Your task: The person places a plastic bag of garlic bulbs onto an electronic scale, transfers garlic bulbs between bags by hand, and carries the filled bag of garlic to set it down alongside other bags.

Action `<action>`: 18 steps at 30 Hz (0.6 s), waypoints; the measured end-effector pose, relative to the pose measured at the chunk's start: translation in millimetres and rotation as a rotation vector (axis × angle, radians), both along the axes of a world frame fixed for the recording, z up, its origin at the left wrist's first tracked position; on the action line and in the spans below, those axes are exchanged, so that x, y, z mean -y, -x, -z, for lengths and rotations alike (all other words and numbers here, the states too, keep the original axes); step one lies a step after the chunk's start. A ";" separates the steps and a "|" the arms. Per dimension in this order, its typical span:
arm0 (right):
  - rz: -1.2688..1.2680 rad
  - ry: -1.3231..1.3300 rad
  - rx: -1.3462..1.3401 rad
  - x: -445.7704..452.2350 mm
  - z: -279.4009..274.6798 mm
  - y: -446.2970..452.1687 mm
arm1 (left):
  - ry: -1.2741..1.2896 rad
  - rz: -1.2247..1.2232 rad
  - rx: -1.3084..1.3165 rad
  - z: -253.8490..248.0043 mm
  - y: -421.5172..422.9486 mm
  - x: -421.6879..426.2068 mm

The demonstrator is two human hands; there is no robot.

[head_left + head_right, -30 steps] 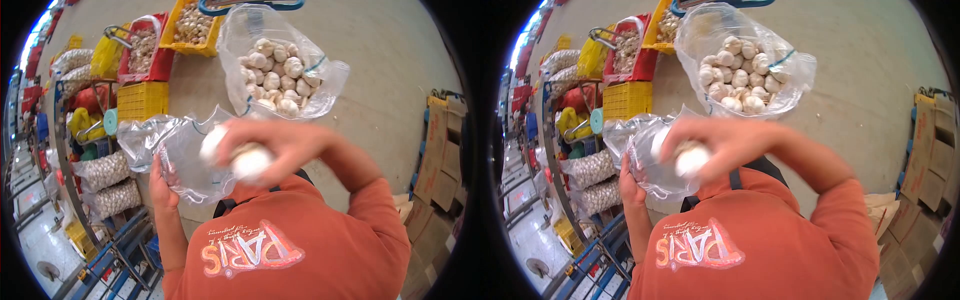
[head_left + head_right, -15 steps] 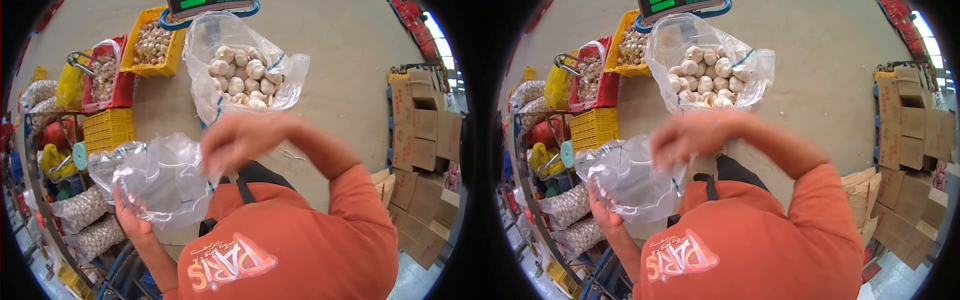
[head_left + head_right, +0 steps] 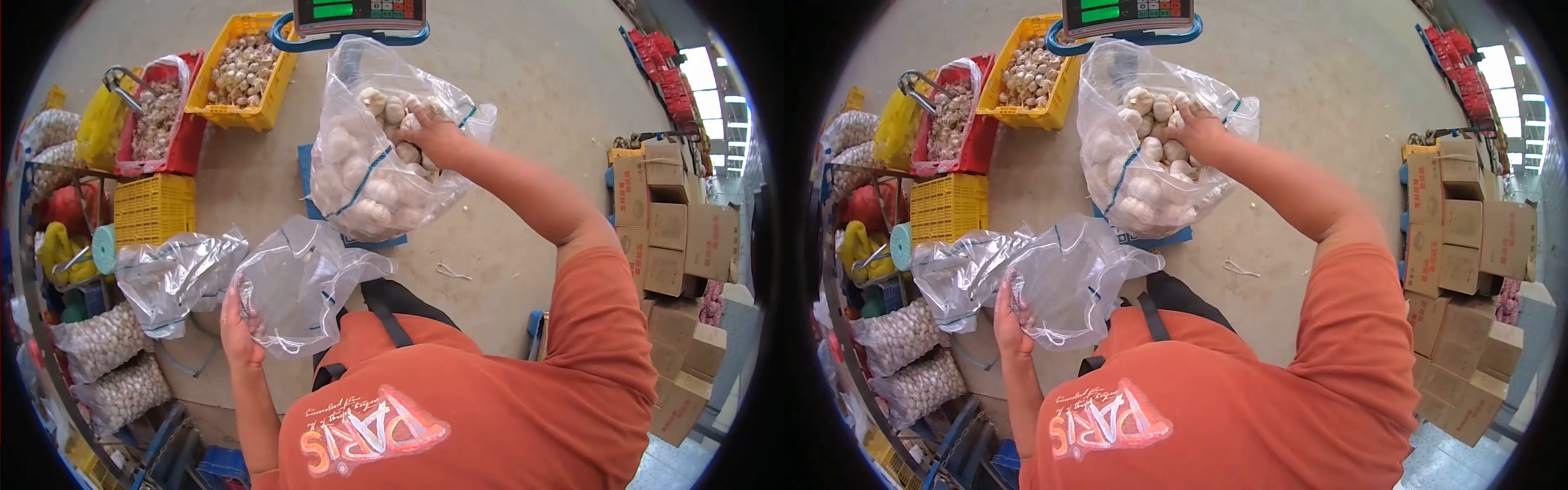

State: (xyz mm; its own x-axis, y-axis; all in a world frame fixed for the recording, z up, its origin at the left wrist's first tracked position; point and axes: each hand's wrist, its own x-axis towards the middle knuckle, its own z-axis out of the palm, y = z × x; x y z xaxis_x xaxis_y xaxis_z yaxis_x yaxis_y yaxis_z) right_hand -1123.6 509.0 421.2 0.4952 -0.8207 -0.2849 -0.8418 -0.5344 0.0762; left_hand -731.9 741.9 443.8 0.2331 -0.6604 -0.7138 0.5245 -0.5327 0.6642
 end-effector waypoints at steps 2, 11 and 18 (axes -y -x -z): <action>0.012 -0.032 -0.052 6.2 1.9 -4.6 | 0.007 0.010 -0.005 1.8 -2.8 -0.1; 0.207 -0.216 0.579 5.0 -71.9 -16.7 | -0.048 0.079 0.014 -5.9 -19.4 21.1; 0.248 -1.270 1.330 -104.8 -140.8 -119.9 | 0.005 0.097 0.092 -5.3 -11.7 25.9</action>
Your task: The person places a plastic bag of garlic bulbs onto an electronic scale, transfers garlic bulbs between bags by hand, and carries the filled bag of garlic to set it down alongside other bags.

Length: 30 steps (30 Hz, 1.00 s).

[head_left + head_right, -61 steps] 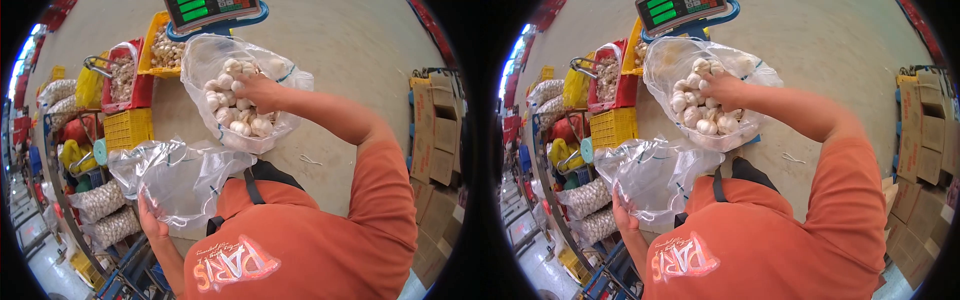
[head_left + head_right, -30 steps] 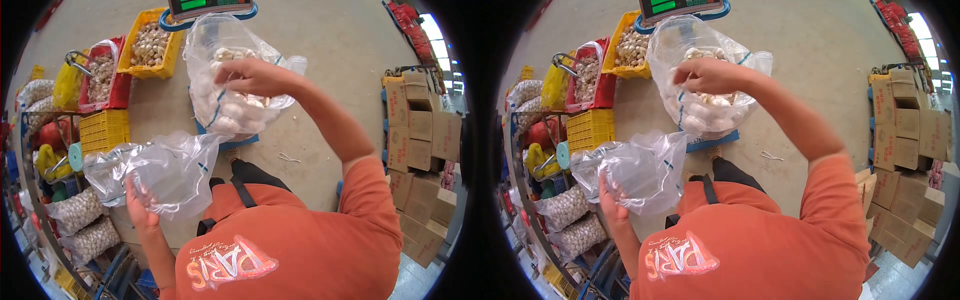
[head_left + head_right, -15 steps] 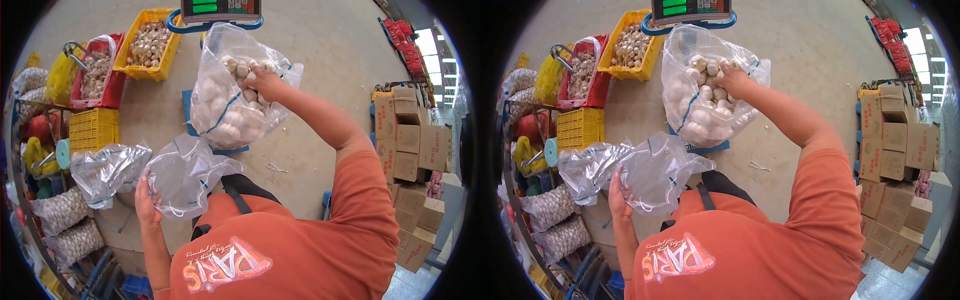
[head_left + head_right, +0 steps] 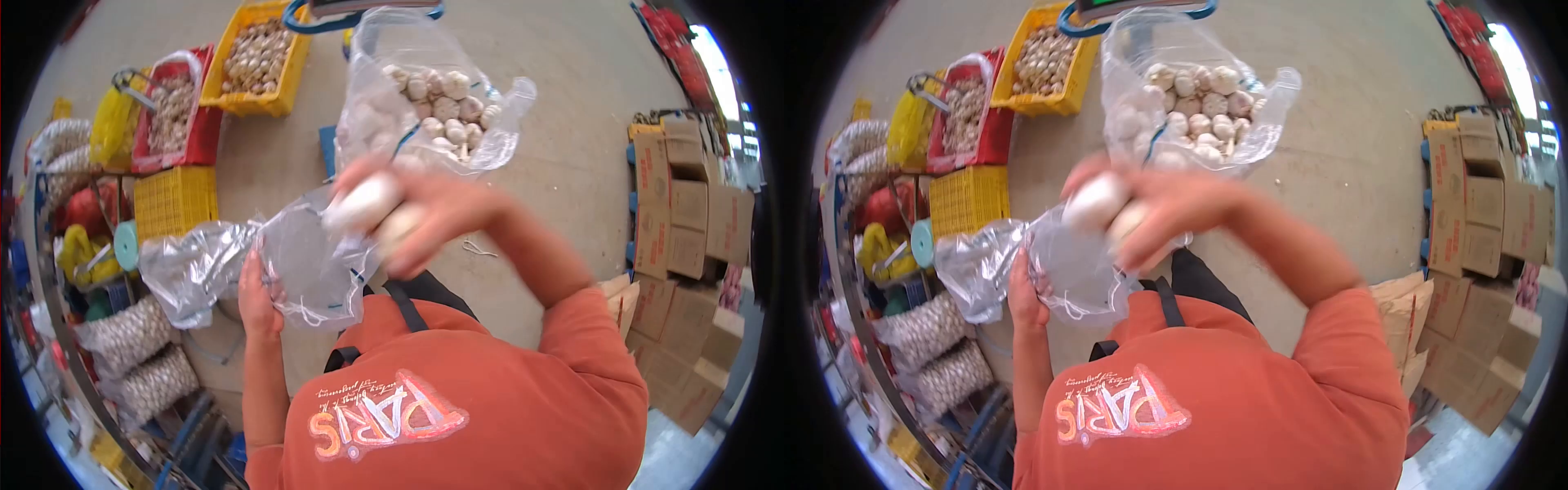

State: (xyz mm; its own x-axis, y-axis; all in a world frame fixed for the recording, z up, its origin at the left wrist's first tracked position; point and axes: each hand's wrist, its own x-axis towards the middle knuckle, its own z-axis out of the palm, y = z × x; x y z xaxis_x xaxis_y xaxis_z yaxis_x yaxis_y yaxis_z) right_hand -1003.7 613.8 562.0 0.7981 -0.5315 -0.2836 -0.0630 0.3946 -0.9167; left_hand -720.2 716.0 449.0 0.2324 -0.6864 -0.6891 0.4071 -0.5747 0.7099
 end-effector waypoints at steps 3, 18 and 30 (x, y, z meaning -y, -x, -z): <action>0.038 -0.540 0.060 -51.3 141.2 -89.9 | 0.089 0.013 -0.065 -18.5 7.6 -1.1; 0.116 1.298 -1.257 157.2 136.7 77.4 | 0.004 -0.002 -0.090 5.2 7.0 6.8; 0.729 0.546 -0.379 79.4 23.2 72.0 | -0.016 -0.065 -0.092 -8.3 13.0 20.3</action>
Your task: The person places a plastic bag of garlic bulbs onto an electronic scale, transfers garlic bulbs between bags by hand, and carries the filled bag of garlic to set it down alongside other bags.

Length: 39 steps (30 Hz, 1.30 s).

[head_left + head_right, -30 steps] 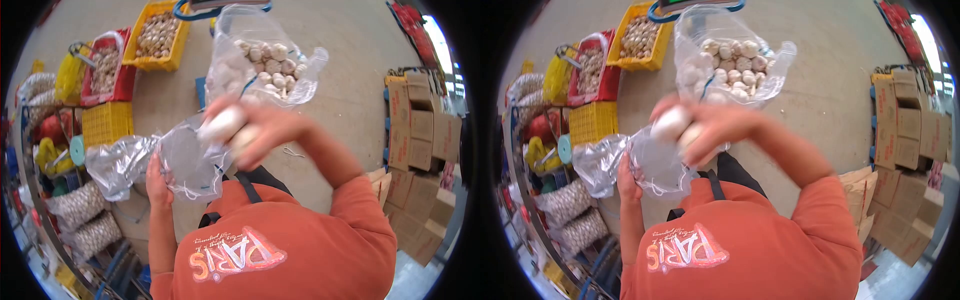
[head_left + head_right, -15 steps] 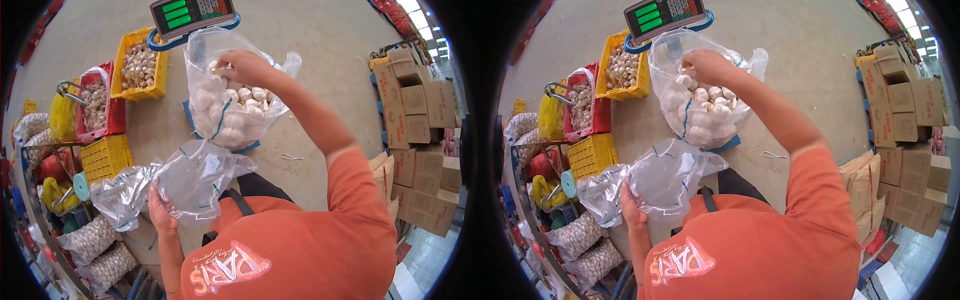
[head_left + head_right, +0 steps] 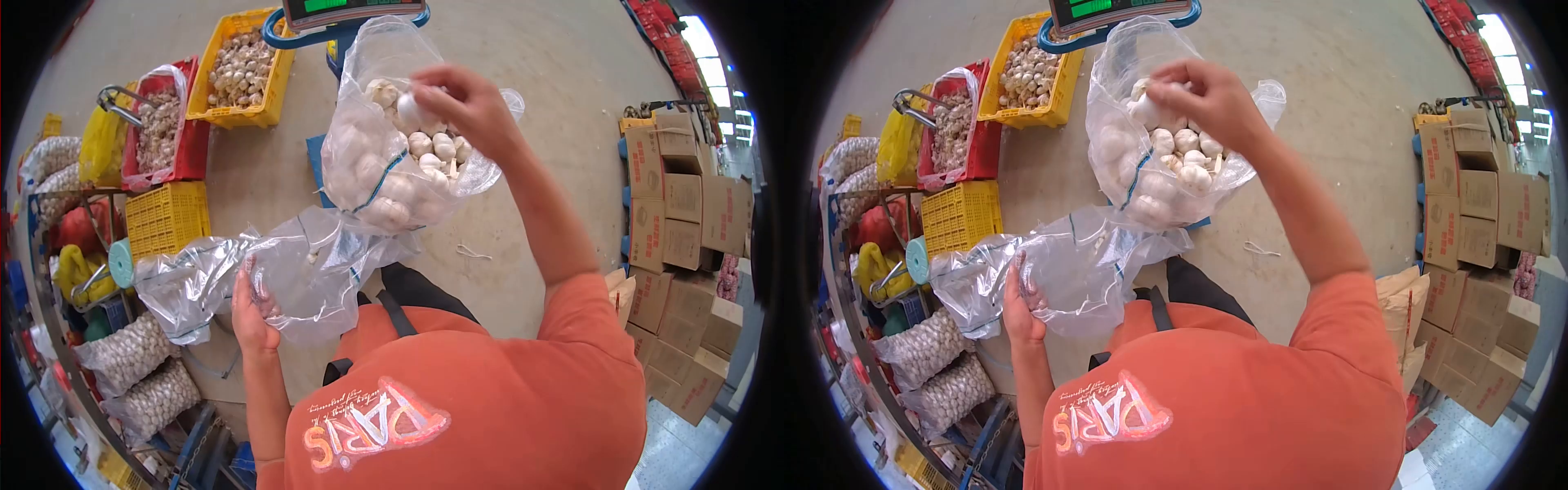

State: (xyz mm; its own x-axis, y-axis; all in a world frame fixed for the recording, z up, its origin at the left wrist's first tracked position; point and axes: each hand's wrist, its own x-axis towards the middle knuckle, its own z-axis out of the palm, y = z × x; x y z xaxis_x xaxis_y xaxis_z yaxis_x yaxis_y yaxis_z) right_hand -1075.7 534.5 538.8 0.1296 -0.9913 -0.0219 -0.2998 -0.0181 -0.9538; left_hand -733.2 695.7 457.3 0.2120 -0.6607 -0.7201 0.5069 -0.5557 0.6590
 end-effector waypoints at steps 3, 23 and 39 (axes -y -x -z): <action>-0.161 0.187 0.314 -81.8 -8.5 -46.0 | 0.008 0.037 -0.023 1.1 -3.2 1.4; -0.265 0.232 -0.831 31.7 41.9 32.9 | 0.012 0.039 0.044 5.5 -3.8 -10.9; -0.215 -0.057 -1.271 56.6 138.7 41.8 | 0.112 0.094 0.103 25.0 -14.6 -20.1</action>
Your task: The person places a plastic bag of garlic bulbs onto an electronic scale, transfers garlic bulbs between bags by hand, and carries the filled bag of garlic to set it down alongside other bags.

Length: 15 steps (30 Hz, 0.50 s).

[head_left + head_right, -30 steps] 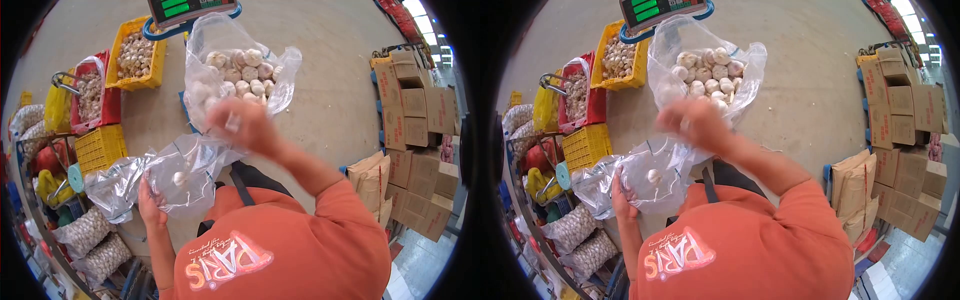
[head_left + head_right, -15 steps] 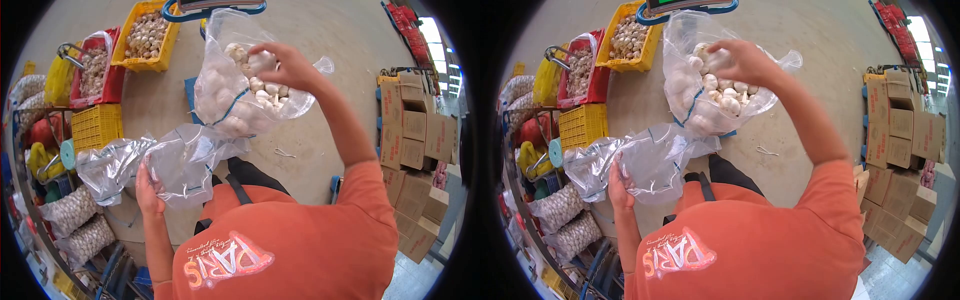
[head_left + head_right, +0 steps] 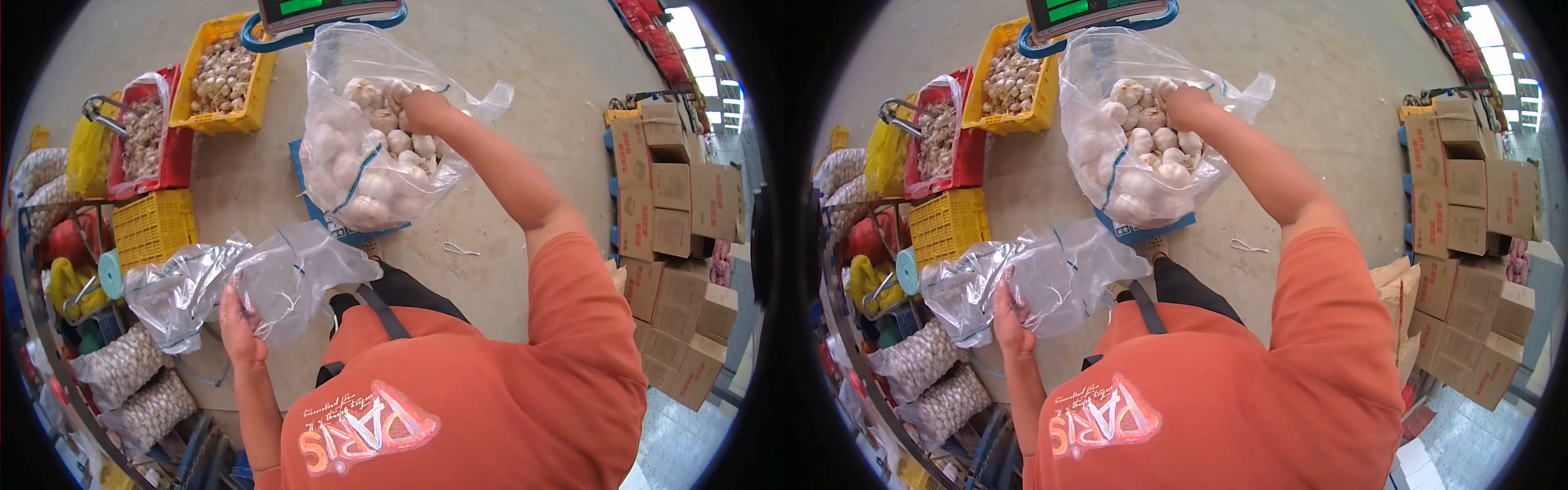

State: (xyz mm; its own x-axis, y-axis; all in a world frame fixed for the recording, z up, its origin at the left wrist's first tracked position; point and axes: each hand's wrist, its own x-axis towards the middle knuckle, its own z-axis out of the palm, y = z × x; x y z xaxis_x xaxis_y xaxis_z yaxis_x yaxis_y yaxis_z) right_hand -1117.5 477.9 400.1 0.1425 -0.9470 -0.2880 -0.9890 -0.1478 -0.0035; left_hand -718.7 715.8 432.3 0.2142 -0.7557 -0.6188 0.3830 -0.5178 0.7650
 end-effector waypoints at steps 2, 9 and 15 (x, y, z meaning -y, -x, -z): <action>-0.045 -0.053 -0.075 6.5 7.6 1.5 | -0.011 -0.045 0.065 -5.2 5.5 1.9; -0.116 -0.040 0.693 -27.6 -61.0 16.1 | -0.028 -0.027 0.061 -8.6 -0.3 6.4; -0.100 -0.040 1.425 -111.0 -128.2 -21.8 | -0.020 -0.002 -0.087 2.2 -5.0 11.4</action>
State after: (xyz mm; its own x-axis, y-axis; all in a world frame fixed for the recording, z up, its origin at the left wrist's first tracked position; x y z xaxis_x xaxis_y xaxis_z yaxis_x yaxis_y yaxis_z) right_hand -1095.8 588.9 528.4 0.3922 -0.9106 0.1300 -0.1231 -0.1920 -0.9736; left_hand -713.7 704.4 430.1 0.1610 -0.7428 -0.6499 0.4485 -0.5315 0.7186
